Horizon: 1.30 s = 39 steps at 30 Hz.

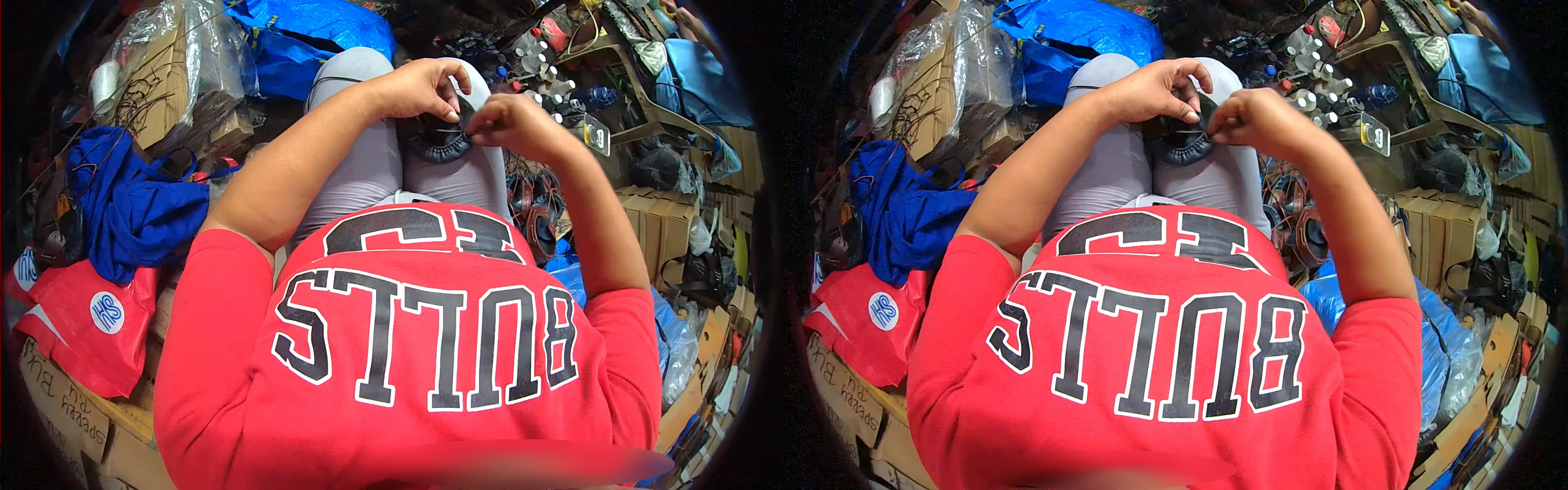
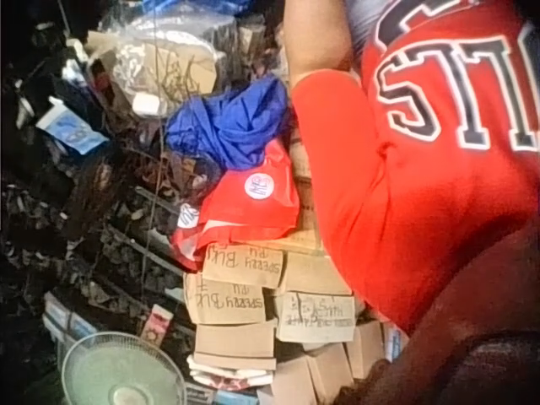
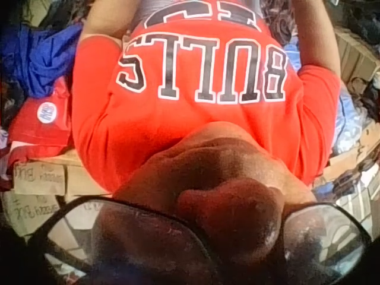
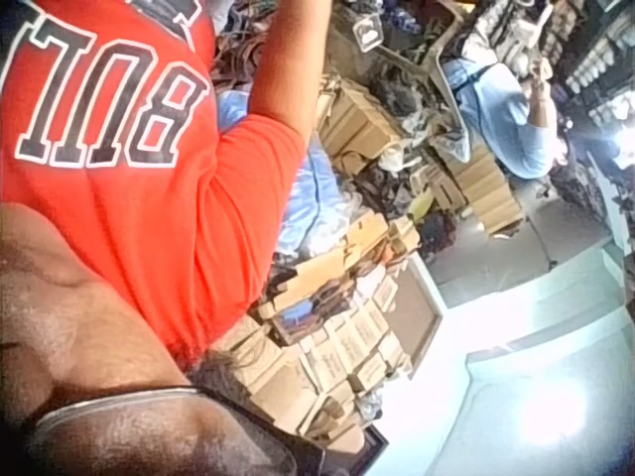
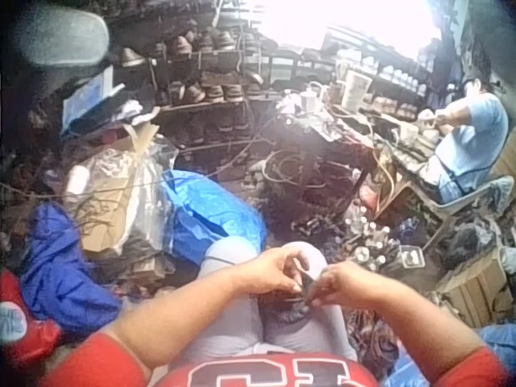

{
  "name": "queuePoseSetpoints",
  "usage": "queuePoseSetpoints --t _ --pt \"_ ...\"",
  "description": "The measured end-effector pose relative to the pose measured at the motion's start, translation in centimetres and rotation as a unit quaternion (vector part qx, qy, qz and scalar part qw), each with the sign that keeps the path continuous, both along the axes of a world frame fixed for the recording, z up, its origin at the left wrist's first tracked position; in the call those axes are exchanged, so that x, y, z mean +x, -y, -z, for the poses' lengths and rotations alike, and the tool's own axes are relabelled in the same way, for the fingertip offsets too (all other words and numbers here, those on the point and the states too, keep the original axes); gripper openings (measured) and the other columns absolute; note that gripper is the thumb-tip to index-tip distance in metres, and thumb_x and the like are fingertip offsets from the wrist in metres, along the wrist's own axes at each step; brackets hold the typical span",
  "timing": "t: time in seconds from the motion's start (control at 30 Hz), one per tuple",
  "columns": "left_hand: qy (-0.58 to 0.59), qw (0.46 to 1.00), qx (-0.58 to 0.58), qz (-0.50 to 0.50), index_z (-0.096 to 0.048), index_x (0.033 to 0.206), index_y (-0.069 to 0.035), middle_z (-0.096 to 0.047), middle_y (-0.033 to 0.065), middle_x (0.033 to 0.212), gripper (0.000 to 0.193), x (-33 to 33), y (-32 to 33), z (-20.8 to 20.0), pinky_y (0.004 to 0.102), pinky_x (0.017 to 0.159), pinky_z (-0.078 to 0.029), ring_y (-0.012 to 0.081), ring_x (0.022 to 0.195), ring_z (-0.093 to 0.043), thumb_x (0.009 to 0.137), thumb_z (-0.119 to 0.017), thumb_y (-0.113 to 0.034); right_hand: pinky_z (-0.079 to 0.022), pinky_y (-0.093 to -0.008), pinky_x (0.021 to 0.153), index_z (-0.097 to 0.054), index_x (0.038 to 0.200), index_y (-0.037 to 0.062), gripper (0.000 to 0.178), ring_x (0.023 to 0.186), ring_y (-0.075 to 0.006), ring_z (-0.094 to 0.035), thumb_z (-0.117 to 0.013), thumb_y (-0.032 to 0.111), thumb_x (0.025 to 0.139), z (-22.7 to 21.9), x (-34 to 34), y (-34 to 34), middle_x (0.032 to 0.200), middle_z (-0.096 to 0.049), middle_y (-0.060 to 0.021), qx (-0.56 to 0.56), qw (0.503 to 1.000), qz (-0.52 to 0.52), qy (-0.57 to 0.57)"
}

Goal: Hand-stitching or lacing a leather shoe component using a needle and thread.

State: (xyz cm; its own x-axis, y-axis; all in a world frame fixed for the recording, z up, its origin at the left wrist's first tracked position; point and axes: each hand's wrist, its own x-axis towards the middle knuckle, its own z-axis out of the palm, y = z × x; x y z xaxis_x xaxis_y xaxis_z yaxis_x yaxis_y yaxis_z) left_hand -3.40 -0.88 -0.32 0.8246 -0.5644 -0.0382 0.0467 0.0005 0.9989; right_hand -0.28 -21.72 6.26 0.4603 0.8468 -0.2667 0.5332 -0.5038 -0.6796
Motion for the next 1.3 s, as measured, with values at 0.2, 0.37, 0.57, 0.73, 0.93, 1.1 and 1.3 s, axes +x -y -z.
queuePoseSetpoints --t 0.2,0.37,0.57,0.73,0.93,1.1,1.3 --pt "0.023 0.998 0.040 -0.050 -0.053 0.096 -0.005 -0.064 0.0051 0.079 0.034 -0.1 0.5 -0.1 0.0240 0.067 -0.046 0.0101 0.074 -0.059 0.069 -0.073 0.001 -0.048 -0.0278 0.070 -0.069 0.087 0.0039 0.016 0.071 -0.0140 -0.061 -0.069 0.006 0.071 1.4 0.2 -0.3 0.077 -0.066 -0.0069 -0.009 0.999 0.024 -0.039" --pt "0.145 0.933 0.220 -0.246 -0.055 0.099 -0.002 -0.065 0.0116 0.081 0.030 -4.5 0.9 -2.2 0.0296 0.071 -0.048 0.0195 0.077 -0.063 0.074 -0.070 -0.009 -0.045 -0.0219 0.073 -0.065 0.094 0.0024 0.019 0.078 -0.0068 -0.055 -0.064 0.019 0.084 2.0 1.0 2.7 0.089 -0.063 -0.0016 0.076 0.945 0.160 -0.274" --pt "0.119 0.909 0.379 -0.125 -0.062 0.097 -0.002 -0.063 0.0152 0.086 0.023 -9.6 -4.5 -4.6 0.0345 0.073 -0.046 0.0286 0.081 -0.061 0.080 -0.064 -0.018 -0.042 -0.0240 0.076 -0.063 0.094 0.0025 0.017 0.082 -0.0104 -0.051 -0.065 0.016 0.084 4.7 -0.8 3.7 0.085 -0.053 0.0021 0.106 0.976 0.130 -0.136" --pt "0.081 0.857 0.476 -0.179 -0.065 0.087 -0.002 -0.055 0.0085 0.077 0.021 -7.6 -6.1 -5.7 0.0333 0.071 -0.044 0.0209 0.075 -0.055 0.087 -0.057 -0.021 -0.042 -0.0274 0.068 -0.061 0.079 -0.0010 0.021 0.076 -0.0162 -0.054 -0.064 0.020 0.080 8.6 1.1 3.5 0.079 -0.057 -0.0070 0.226 0.924 0.291 0.107" --pt "-0.007 0.934 -0.244 -0.260 -0.059 0.084 -0.003 -0.060 0.0089 0.090 0.034 -4.9 -0.2 -5.4 0.0334 0.092 -0.042 0.0221 0.096 -0.058 0.097 -0.041 -0.029 -0.046 -0.0304 0.079 -0.062 0.104 -0.0019 0.033 0.084 -0.0174 -0.058 -0.046 0.026 0.096 8.3 1.3 1.7 0.093 -0.063 -0.0074 0.444 0.732 0.456 -0.246" --pt "-0.134 0.863 -0.442 -0.205 -0.042 0.064 -0.012 -0.059 0.0098 0.077 0.040 -4.4 -0.2 -4.3 0.0394 0.088 -0.043 0.0260 0.084 -0.061 0.097 -0.040 -0.034 -0.043 -0.0438 0.094 -0.060 0.102 0.0021 0.030 0.094 -0.0248 -0.059 -0.045 0.027 0.095 7.2 -0.1 2.5 0.101 -0.063 -0.0102 0.551 0.459 0.402 -0.569" --pt "-0.173 0.857 -0.429 -0.226 -0.032 0.056 -0.015 -0.033 -0.0002 0.052 0.046 -4.0 -1.5 -3.5 0.0299 0.061 -0.035 0.0130 0.050 -0.032 0.096 -0.043 -0.034 -0.033 -0.0301 0.065 -0.036 0.062 0.0118 0.038 0.051 -0.0131 -0.026 -0.042 0.028 0.096 4.6 -2.1 1.7 0.055 -0.028 0.0012 0.520 0.405 0.344 -0.669"
